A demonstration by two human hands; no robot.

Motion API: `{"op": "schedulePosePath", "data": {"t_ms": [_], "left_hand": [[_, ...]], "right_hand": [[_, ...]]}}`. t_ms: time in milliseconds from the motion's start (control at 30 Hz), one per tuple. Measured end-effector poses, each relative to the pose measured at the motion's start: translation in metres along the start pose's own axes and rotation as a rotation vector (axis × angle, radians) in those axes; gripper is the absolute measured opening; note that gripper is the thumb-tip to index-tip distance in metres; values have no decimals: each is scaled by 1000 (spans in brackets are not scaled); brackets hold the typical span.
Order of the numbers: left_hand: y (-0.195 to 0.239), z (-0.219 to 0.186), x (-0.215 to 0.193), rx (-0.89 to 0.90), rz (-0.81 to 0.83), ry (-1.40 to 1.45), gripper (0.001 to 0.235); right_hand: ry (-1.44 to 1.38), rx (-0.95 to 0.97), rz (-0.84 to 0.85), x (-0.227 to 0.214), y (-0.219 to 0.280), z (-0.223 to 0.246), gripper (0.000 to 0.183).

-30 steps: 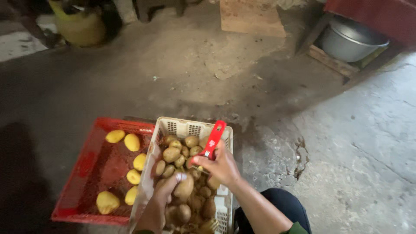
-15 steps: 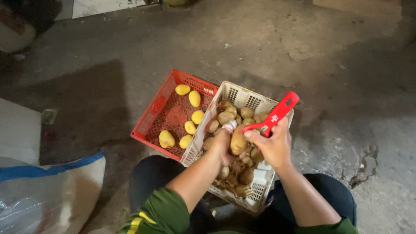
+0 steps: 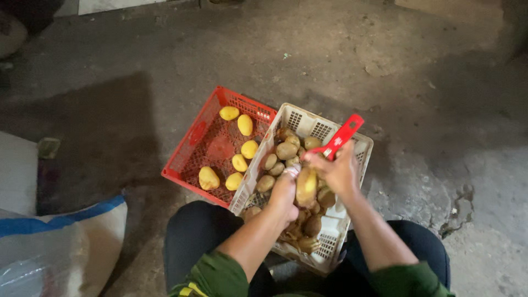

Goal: The person peels potatoes using a red peeler while sitting on the floor, placing peeled potatoes into a red crate. Later, the person stands at a stove and fries a mixture in a pan, using a slotted spoon to remove cooked portions and place them into a container.

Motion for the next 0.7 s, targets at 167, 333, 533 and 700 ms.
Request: {"op": "schedulePosePath", "data": {"t_ms": [167,333,533,700], "left_hand": [[10,-13,0,-32,62,36,46],[7,-21,1,-30,-4,82,47],[15,-8,17,-76,128,52,47],[-1,-32,10,9,117,147,50]], "right_hand": [[-134,117,-84,-12,4,-14,69],[-373,-335,85,17,28,21,72],[-79,-15,-122,-14,-6,2,63],[-382,-148,59,7,27,27,67]]}}
Point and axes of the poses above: each hand's wrist, its own y-axis away from the middle knuckle, its own x-axis out of the palm, z = x × y, the point moved 10 cm from there along -y, towards the middle knuckle, and after that the axes turned 10 degrees about z, right-handed, at the moved point
